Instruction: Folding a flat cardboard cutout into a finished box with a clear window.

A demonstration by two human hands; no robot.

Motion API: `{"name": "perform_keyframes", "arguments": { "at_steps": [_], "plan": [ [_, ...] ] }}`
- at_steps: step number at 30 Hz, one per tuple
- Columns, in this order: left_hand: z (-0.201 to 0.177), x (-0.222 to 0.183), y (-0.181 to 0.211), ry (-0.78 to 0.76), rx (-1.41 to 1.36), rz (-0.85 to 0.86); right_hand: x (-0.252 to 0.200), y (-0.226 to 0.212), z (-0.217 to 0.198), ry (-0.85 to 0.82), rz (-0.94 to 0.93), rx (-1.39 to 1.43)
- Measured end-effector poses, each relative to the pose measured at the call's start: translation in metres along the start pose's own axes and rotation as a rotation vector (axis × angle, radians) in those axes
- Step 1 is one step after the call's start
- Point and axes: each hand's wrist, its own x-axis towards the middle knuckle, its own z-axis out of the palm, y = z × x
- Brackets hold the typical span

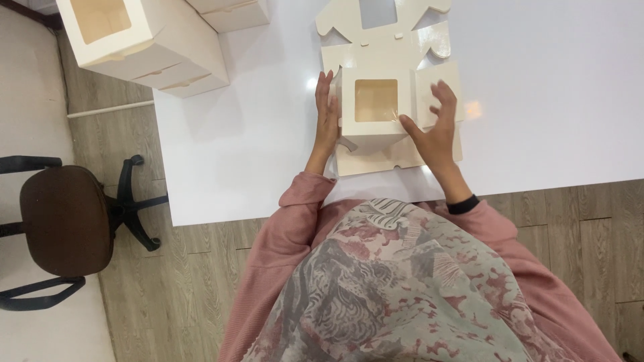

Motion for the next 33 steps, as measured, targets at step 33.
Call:
{"name": "perform_keyframes", "arguments": {
  "at_steps": [33],
  "plan": [
    [-0.021,0.054,0.048,-0.428,0.212,0.242,0.066,0.011,0.044,-0.249,-0.363,-0.224]
  ]
}}
